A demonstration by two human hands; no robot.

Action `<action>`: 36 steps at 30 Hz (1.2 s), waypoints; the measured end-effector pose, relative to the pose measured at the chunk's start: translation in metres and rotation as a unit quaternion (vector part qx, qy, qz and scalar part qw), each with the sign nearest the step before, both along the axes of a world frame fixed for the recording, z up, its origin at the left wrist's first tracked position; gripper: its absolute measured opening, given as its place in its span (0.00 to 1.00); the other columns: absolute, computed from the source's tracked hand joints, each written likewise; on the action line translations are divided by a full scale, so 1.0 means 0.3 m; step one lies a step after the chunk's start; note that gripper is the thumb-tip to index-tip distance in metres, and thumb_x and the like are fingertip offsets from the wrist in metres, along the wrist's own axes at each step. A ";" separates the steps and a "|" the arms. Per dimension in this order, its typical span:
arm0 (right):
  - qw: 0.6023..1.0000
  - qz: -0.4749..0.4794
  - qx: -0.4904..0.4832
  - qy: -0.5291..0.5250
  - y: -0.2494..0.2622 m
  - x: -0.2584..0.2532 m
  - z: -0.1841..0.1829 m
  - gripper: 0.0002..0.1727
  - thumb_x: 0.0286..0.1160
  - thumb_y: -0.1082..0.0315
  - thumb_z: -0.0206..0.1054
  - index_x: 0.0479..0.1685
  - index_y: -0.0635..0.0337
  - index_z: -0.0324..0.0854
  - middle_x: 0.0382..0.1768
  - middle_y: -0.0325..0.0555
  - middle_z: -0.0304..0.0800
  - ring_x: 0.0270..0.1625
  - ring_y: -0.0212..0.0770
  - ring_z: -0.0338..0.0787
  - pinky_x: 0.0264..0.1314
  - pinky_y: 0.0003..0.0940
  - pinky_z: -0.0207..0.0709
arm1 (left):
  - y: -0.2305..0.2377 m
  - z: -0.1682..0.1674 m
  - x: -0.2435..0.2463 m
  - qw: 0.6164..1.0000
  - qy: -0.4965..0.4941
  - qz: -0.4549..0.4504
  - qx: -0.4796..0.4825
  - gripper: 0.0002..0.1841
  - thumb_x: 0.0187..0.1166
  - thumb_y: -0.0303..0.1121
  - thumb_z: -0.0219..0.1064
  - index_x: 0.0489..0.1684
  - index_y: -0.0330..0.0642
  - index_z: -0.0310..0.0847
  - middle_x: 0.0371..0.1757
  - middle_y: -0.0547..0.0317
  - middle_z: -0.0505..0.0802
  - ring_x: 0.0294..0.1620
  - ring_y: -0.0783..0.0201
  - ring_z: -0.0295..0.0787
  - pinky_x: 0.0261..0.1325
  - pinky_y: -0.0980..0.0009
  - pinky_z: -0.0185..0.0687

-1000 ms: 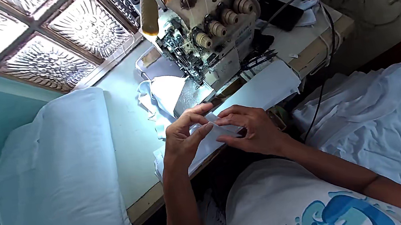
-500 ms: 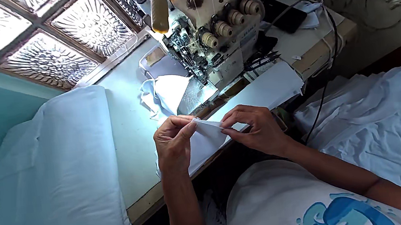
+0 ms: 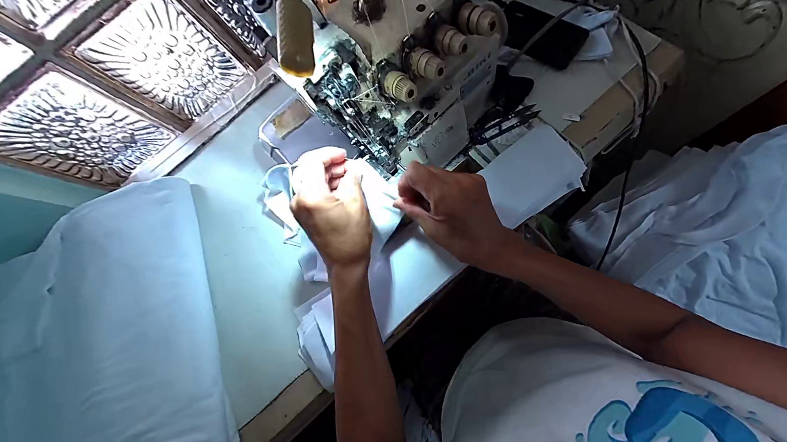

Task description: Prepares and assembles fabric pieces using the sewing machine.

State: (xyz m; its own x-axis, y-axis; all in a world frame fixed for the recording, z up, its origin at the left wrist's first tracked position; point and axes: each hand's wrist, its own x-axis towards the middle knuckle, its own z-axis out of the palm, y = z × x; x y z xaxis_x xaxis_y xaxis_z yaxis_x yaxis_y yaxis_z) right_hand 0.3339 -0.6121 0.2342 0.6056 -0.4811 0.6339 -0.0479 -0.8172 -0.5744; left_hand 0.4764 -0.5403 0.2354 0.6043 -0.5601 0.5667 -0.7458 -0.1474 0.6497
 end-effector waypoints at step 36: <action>0.981 -0.064 -0.072 0.166 0.011 -0.039 -0.024 0.17 0.74 0.75 0.68 0.60 0.58 0.92 0.34 0.51 0.86 0.34 0.50 0.87 0.36 0.42 0.79 | -0.058 0.034 0.061 0.960 -0.089 0.092 0.251 0.15 0.84 0.30 0.58 0.52 0.30 0.89 0.60 0.33 0.90 0.70 0.33 0.81 0.71 0.40 0.72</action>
